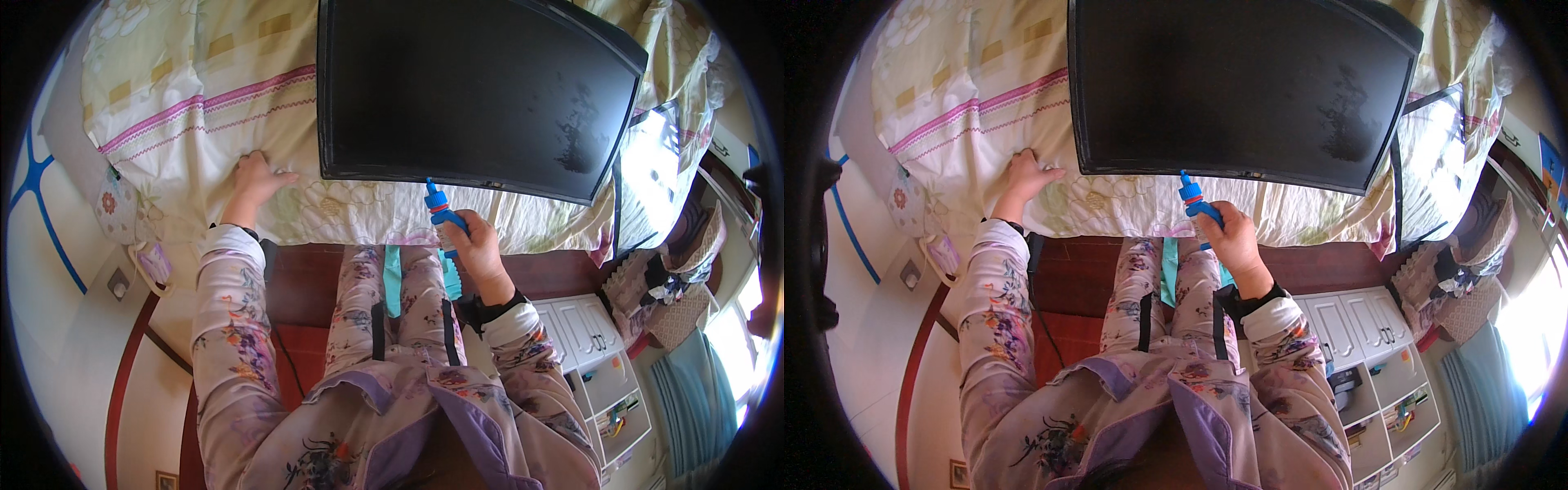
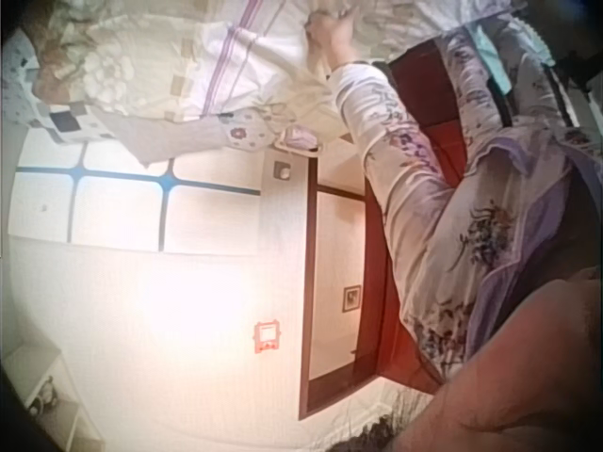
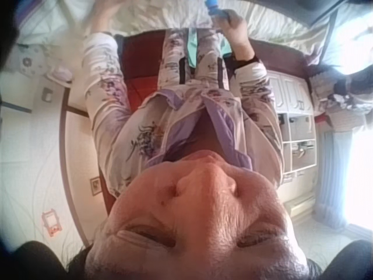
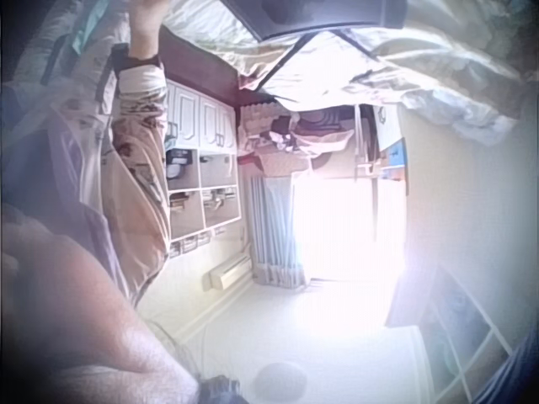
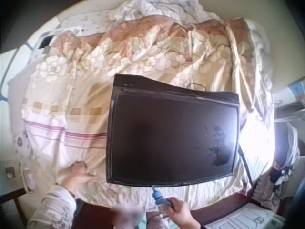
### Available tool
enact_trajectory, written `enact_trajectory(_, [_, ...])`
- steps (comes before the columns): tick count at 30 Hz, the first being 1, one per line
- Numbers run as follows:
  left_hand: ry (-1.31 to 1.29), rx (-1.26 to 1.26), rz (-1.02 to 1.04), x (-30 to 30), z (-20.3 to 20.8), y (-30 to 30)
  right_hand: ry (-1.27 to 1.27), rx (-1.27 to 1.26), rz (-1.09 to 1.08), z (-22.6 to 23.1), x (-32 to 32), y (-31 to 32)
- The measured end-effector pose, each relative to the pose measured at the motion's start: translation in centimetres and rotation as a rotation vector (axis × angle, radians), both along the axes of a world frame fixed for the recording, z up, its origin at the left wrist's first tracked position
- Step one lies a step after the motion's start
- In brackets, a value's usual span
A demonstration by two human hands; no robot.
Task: The person wipes a flat-screen monitor with a cloth, then places it on a bed. They retrieve a small blue bottle, open it, and apply liquid along the monitor's bezel seam. The person continues applying the liquid around the edges of the monitor while it rests on the bed.
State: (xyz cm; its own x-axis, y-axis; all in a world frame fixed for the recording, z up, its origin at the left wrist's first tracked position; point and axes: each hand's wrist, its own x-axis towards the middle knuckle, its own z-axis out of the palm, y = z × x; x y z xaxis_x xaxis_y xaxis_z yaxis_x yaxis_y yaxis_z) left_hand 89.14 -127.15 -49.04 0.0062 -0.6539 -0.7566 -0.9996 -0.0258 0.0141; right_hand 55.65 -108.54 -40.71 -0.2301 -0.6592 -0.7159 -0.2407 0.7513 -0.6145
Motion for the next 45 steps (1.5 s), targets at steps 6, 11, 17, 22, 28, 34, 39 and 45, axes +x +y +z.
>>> enact_trajectory(6, [0.001,0.01,0.001,0.0,-0.1,-0.1,-0.014,-0.019,-0.058,0.1,-0.6,0.4])
enact_trajectory(11, [0.007,0.001,-0.008,0.2,-0.2,-0.1,-0.027,-0.007,-0.091,-0.2,-1.3,1.2])
enact_trajectory(17, [0.012,-0.004,0.01,0.5,-0.5,0.1,-0.061,0.008,-0.156,-1.0,-2.3,2.5])
enact_trajectory(22, [0.014,0.002,0.021,0.6,-0.6,0.1,-0.093,0.004,-0.229,-1.0,-2.9,3.0])
enact_trajectory(28, [0.029,-0.004,0.014,0.5,-0.5,0.1,-0.08,0.016,-0.258,-0.8,-3.6,3.2])
enact_trajectory(34, [0.037,-0.009,0.017,0.6,-0.6,0.2,-0.028,-0.002,-0.218,-0.6,-4.2,3.3])
enact_trajectory(39, [0.042,-0.005,0.02,0.7,-0.7,0.1,-0.014,-0.019,-0.207,-0.7,-4.5,3.6])
enact_trajectory(45, [0.03,-0.012,0.029,0.8,-0.9,0.3,-0.035,-0.003,-0.245,-0.6,-4.8,3.8])
